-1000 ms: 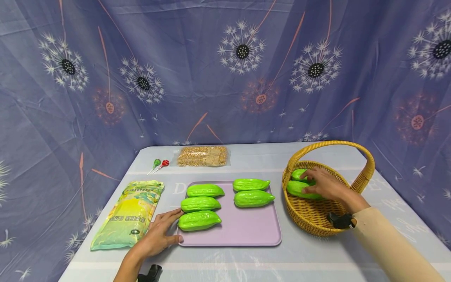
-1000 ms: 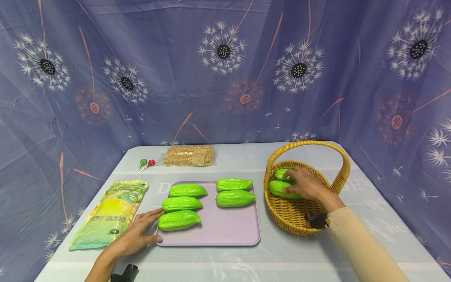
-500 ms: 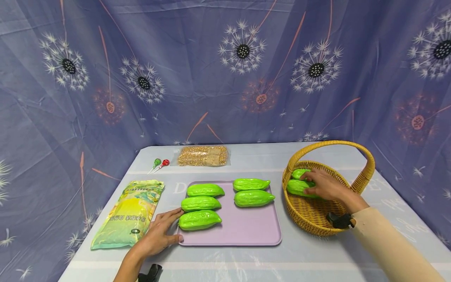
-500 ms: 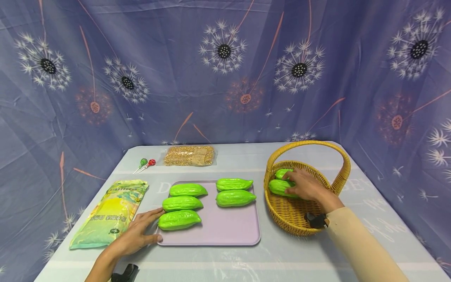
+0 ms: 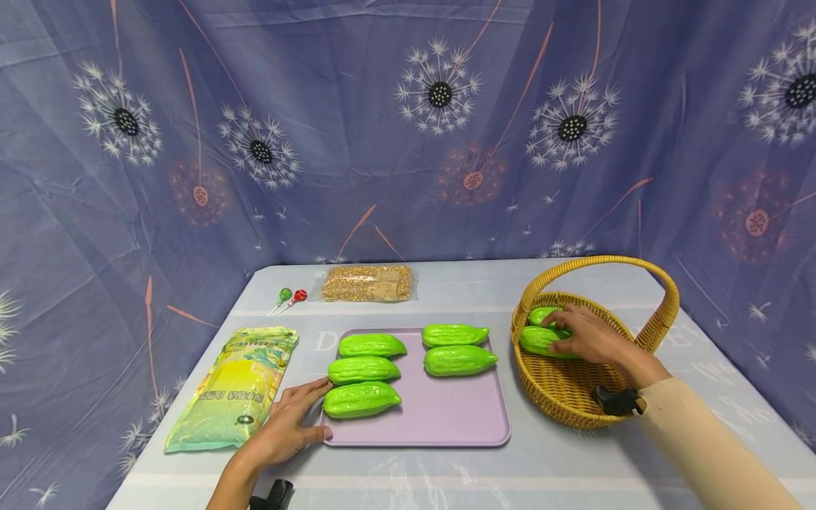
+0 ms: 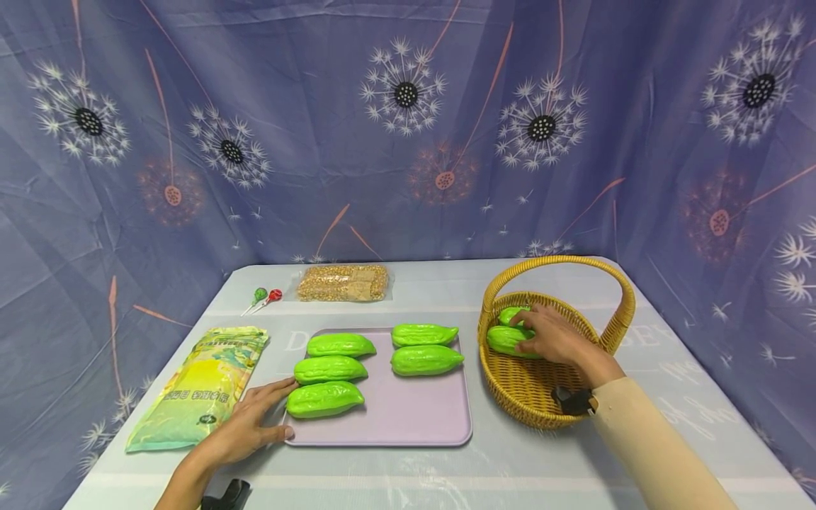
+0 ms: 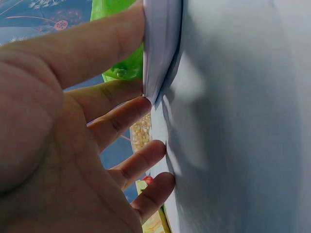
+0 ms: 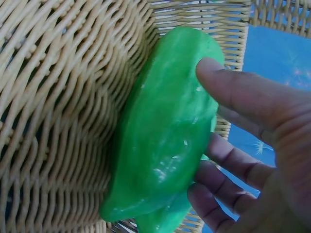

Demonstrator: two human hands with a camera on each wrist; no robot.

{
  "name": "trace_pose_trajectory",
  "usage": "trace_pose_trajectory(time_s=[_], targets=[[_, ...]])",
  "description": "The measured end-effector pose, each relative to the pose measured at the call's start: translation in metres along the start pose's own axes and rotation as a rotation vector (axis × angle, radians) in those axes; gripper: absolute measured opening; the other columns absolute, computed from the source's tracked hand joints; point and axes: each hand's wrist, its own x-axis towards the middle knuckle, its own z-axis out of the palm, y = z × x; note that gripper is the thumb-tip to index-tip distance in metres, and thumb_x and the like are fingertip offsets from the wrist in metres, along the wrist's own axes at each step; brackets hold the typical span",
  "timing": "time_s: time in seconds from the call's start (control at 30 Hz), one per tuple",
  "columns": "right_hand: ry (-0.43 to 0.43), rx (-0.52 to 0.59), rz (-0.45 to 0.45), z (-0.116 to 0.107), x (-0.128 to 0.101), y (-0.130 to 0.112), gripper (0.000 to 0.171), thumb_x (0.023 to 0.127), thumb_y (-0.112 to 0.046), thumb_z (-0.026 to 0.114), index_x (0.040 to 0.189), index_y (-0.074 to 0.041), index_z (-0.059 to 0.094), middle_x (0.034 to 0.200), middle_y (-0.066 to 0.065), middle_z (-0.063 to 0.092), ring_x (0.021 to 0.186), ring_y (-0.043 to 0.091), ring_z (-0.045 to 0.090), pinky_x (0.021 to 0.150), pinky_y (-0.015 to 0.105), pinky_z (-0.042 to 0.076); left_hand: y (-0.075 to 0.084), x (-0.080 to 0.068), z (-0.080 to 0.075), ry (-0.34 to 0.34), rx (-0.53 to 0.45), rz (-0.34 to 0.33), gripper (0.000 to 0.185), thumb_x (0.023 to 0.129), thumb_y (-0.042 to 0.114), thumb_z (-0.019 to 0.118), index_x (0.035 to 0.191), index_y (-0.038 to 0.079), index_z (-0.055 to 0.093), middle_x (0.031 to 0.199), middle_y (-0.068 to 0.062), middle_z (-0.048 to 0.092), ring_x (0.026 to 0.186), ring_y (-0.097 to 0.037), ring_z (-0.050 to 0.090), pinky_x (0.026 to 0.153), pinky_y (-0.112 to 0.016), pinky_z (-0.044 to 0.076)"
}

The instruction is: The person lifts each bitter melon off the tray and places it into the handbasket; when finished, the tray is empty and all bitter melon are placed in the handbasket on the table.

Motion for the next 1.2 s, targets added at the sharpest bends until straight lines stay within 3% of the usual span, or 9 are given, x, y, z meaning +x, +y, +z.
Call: trace_pose_trajectory(time_s=[0.3, 0.53, 0.8, 1.2], targets=[[0.036, 0.041, -0.014, -0.017, -0.007, -0.012, 0.046, 0.08, -0.026, 0.074, 0.12, -0.01, 0.06, 0.111, 0.014, 0.058, 0.1, 0.029, 0.052, 0.077, 0.038, 0.041, 0.001, 0.001, -0.001, -0.008, 0.004, -0.001, 0.071, 0.075, 0.032, 0.076, 0.137, 0.013, 0.049, 0.148, -0.005, 0.041, 0.127, -0.028, 0.034, 0.096, -0.052, 0.023], [0.049, 0.047, 0.005, -0.028, -0.014, -0.029, 0.049, 0.082, -0.03, 0.072, 0.125, -0.011, 0.058, 0.127, 0.012, 0.056, 0.108, 0.029, 0.053, 0.083, 0.046, 0.044, 0.001, 0.0, -0.002, -0.005, 0.011, -0.003, 0.071, 0.075, 0.033, 0.076, 0.137, 0.013, 0.049, 0.148, -0.005, 0.041, 0.126, -0.028, 0.035, 0.094, -0.051, 0.024], [0.178, 0.019, -0.118, -0.029, -0.02, -0.051, 0.04, 0.08, -0.031, 0.074, 0.115, -0.014, 0.065, 0.115, 0.009, 0.065, 0.1, 0.026, 0.061, 0.082, 0.044, 0.047, 0.001, 0.0, -0.001, -0.01, 0.002, -0.016, 0.071, 0.074, 0.032, 0.076, 0.137, 0.014, 0.049, 0.149, -0.005, 0.041, 0.127, -0.028, 0.034, 0.095, -0.051, 0.022], [0.201, 0.047, -0.112, -0.026, -0.027, -0.079, 0.039, 0.081, -0.035, 0.073, 0.114, -0.014, 0.066, 0.11, 0.003, 0.068, 0.103, 0.025, 0.062, 0.086, 0.045, 0.048, 0.0, 0.001, 0.0, -0.007, 0.007, -0.003, 0.071, 0.074, 0.032, 0.076, 0.137, 0.014, 0.05, 0.148, -0.005, 0.041, 0.126, -0.029, 0.035, 0.097, -0.052, 0.022]])
